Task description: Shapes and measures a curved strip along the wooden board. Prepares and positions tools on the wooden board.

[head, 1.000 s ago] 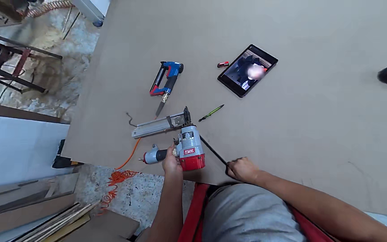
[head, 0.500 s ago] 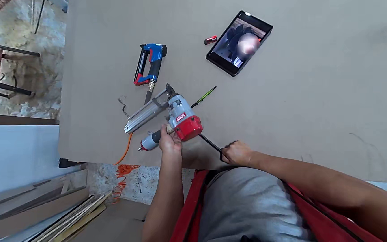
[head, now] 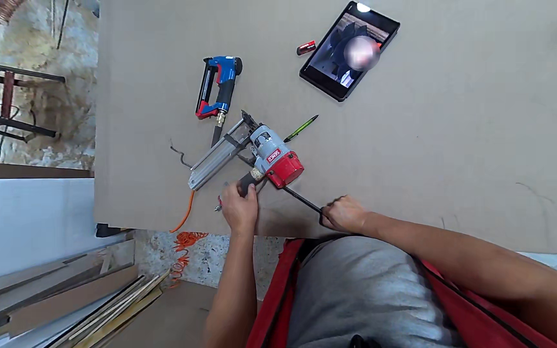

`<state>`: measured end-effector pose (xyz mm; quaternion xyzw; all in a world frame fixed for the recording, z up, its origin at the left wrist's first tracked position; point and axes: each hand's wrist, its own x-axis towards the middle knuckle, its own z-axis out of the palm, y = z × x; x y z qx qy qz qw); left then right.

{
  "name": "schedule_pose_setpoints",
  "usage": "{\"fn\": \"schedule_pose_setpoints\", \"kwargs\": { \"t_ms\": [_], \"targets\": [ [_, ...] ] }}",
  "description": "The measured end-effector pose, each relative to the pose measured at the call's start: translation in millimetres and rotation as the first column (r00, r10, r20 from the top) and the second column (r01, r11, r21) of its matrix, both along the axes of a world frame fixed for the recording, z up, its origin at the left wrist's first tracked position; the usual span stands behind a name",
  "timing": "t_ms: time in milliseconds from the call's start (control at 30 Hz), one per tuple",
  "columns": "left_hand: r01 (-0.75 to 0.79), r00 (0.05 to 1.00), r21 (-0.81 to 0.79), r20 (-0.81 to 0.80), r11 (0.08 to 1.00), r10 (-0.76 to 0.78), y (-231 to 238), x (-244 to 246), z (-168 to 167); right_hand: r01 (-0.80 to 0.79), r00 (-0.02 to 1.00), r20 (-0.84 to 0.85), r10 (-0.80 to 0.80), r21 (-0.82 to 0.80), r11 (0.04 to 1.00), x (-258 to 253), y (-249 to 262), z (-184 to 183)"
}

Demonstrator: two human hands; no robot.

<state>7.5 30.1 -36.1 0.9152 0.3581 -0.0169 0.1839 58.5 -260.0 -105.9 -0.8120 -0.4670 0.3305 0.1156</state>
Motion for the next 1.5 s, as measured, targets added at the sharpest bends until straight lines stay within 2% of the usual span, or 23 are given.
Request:
{"fn": "schedule_pose_setpoints", "kwargs": {
  "t_ms": [67, 167, 267, 433, 767, 967, 1133, 1200, 1267, 1333, 1500],
  "targets": [
    [0.212, 0.972, 0.106, -0.123, 0.971, -0.199, 16.3, 9.1, -4.3, 0.003, 1.0, -0.001, -0.003, 0.007, 1.0, -0.5, 0.4, -0.2],
    [0.33, 0.915, 0.071, -0.268, 0.941, -0.301, 26.9, 26.3, -19.1, 0.013, 1.0, 0.021, -0.013, 0.001, 1.0, -3.0, 1.6, 0.4],
    [0.351, 0.886, -0.025, -0.315, 0.936, -0.341, 19.3, 39.6, -16.7, 0.019, 0.998, 0.055, -0.02, 0.008, 1.0, -4.4, -1.6, -0.2],
    [0.273, 0.89, -0.139, -0.338, 0.952, -0.305, 7.1, 57.4, -17.2, 0.023, 0.999, 0.049, -0.024, 0.014, 1.0, -7.6, -4.6, -0.4],
    [0.383, 0.844, -0.185, -0.329, 0.905, -0.424, 24.7, 89.1, -20.0, -0.039, 0.999, 0.018, 0.038, 0.054, 0.998, -12.0, 27.7, -2.4],
    [0.375, 0.852, -0.215, -0.304, 0.902, -0.426, 14.9, 100.6, -18.3, -0.004, 1.0, 0.008, 0.003, 0.056, 0.998, -9.8, 15.7, -1.5],
    [0.401, 0.842, -0.214, -0.297, 0.891, -0.451, 8.2, 84.8, -19.4, -0.188, 0.982, 0.025, 0.186, 0.126, 0.974, -11.0, -20.3, -2.7],
    [0.419, 0.822, -0.216, -0.323, 0.882, -0.469, 5.3, 78.0, -18.6, -0.213, 0.977, 0.03, 0.21, 0.157, 0.965, -12.2, -35.4, -7.9],
    [0.42, 0.806, -0.211, -0.362, 0.883, -0.469, 3.2, 73.3, -17.2, -0.128, 0.991, -0.03, 0.134, 0.153, 0.98, -12.9, -56.6, 0.2],
    [0.408, 0.805, -0.205, -0.378, 0.89, -0.456, 2.4, 72.3, -17.3, 0.062, 0.991, -0.124, -0.043, 0.146, 0.987, -15.4, -93.5, 19.0],
    [0.355, 0.825, -0.194, -0.395, 0.915, -0.404, -2.3, 75.0, -16.2, 0.393, 0.917, -0.114, -0.382, 0.098, 0.914, -67.7, -246.5, 31.5]
  ]
}}
